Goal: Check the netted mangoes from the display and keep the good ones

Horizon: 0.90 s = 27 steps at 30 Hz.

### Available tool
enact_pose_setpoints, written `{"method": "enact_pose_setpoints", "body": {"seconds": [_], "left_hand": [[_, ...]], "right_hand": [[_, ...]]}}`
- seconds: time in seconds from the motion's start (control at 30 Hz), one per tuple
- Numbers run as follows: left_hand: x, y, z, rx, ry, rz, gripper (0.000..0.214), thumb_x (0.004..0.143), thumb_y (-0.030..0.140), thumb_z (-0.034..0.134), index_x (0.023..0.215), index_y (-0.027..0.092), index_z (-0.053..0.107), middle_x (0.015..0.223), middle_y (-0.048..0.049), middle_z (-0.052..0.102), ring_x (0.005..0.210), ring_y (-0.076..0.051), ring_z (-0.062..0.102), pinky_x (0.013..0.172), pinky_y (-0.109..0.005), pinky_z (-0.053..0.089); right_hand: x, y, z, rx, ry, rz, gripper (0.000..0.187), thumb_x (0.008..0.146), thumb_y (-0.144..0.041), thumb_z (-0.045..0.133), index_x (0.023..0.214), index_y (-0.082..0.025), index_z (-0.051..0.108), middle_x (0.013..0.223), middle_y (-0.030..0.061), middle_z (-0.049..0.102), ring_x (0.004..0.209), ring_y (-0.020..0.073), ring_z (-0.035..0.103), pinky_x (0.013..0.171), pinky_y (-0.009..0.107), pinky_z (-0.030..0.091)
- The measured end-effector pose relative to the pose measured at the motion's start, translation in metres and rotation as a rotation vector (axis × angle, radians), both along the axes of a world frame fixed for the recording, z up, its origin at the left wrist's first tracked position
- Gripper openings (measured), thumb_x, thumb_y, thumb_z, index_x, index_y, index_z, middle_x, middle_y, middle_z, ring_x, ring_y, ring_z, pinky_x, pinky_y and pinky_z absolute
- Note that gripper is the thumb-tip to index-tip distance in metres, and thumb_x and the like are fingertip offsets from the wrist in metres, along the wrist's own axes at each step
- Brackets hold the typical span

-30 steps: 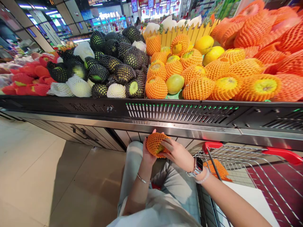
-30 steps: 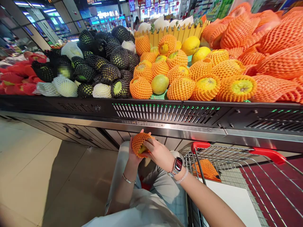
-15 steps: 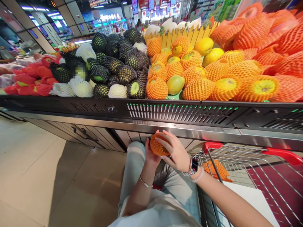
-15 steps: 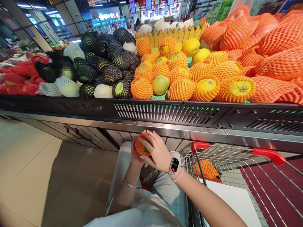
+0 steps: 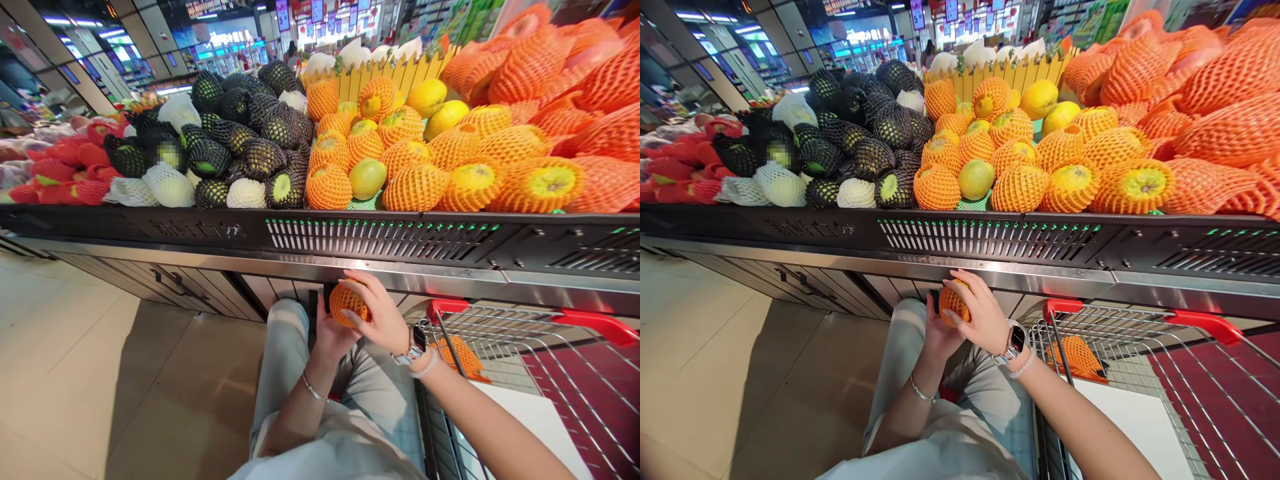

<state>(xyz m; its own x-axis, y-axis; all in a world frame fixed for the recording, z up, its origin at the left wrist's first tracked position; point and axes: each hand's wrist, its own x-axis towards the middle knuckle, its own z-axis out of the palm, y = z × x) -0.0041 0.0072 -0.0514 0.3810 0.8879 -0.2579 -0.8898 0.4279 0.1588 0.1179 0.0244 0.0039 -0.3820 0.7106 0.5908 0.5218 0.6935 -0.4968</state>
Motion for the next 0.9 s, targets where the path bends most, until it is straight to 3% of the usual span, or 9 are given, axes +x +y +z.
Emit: {"method": "enact_pose_setpoints", "body": {"seconds": [0.13, 0.23, 0.37, 0.5, 0.63, 0.73, 0.8, 0.9], "left_hand": [[0.001, 0.0, 0.007, 0.027, -0.005, -0.049, 0.045, 0.089, 0.051, 0.045, 0.112, 0.015, 0.062, 0.116, -0.0086, 0.063, 0.114, -0.023, 0.054, 0.101, -0.038, 0.038], [0.001, 0.001, 0.012, 0.024, 0.002, -0.041, 0.043, 0.091, 0.045, 0.04, 0.11, 0.014, 0.064, 0.115, -0.009, 0.064, 0.11, -0.024, 0.056, 0.1, -0.042, 0.038], [0.002, 0.002, 0.013, -0.036, 0.011, 0.022, 0.042, 0.094, 0.04, 0.033, 0.101, 0.015, 0.066, 0.102, -0.0071, 0.068, 0.096, -0.02, 0.061, 0.093, -0.037, 0.042], [0.001, 0.001, 0.012, -0.067, 0.013, 0.021, 0.043, 0.093, 0.05, 0.036, 0.097, 0.019, 0.066, 0.096, -0.0038, 0.067, 0.092, -0.018, 0.06, 0.09, -0.033, 0.042], [0.0, -0.002, 0.014, -0.047, 0.015, -0.02, 0.049, 0.091, 0.056, 0.039, 0.1, 0.016, 0.065, 0.098, -0.0059, 0.066, 0.092, -0.019, 0.06, 0.09, -0.032, 0.042], [0.003, -0.004, 0.013, -0.047, 0.061, 0.007, 0.036, 0.092, 0.041, 0.04, 0.097, 0.015, 0.066, 0.096, -0.0056, 0.067, 0.09, -0.017, 0.061, 0.094, -0.033, 0.041], [0.006, -0.004, 0.012, -0.044, 0.099, 0.042, 0.03, 0.092, 0.031, 0.041, 0.095, 0.016, 0.067, 0.094, -0.0048, 0.068, 0.088, -0.016, 0.062, 0.096, -0.032, 0.04], [0.009, -0.004, 0.014, -0.046, 0.086, 0.074, 0.033, 0.094, 0.028, 0.038, 0.096, 0.015, 0.068, 0.099, -0.0058, 0.069, 0.092, -0.017, 0.063, 0.099, -0.031, 0.039]], "right_hand": [[0.009, 0.002, 0.005, -0.089, 0.168, -0.008, 0.036, 0.093, -0.033, 0.042, 0.125, -0.021, 0.054, 0.131, 0.0098, 0.054, 0.125, 0.0214, 0.049, 0.107, 0.043, 0.042], [0.017, 0.004, 0.008, -0.067, 0.253, -0.005, 0.038, 0.095, -0.034, 0.035, 0.127, -0.023, 0.054, 0.136, 0.0072, 0.051, 0.133, 0.0222, 0.041, 0.113, 0.045, 0.034], [0.019, 0.007, 0.007, 0.023, 0.076, 0.123, 0.047, 0.095, -0.044, 0.031, 0.131, -0.022, 0.052, 0.139, 0.0082, 0.049, 0.137, 0.0254, 0.037, 0.113, 0.049, 0.033], [0.011, 0.006, 0.004, 0.046, -0.041, 0.147, 0.042, 0.093, -0.04, 0.04, 0.124, -0.018, 0.056, 0.13, 0.011, 0.057, 0.127, 0.0254, 0.048, 0.106, 0.049, 0.042], [0.004, 0.001, 0.005, 0.047, 0.119, 0.115, 0.027, 0.089, -0.027, 0.048, 0.111, -0.018, 0.062, 0.114, 0.0099, 0.065, 0.117, 0.0213, 0.056, 0.1, 0.041, 0.05], [0.003, -0.001, 0.007, 0.02, 0.26, 0.082, 0.023, 0.089, -0.019, 0.049, 0.104, -0.02, 0.066, 0.103, 0.0069, 0.069, 0.11, 0.0191, 0.061, 0.097, 0.039, 0.052], [0.004, -0.002, 0.007, -0.034, 0.307, 0.084, 0.024, 0.09, -0.018, 0.046, 0.103, -0.021, 0.067, 0.103, 0.0063, 0.07, 0.108, 0.019, 0.063, 0.098, 0.04, 0.052], [0.006, -0.002, 0.002, -0.2, 0.436, 0.075, 0.029, 0.093, -0.024, 0.042, 0.109, -0.022, 0.066, 0.112, 0.0062, 0.069, 0.111, 0.0191, 0.062, 0.103, 0.041, 0.049]]}}
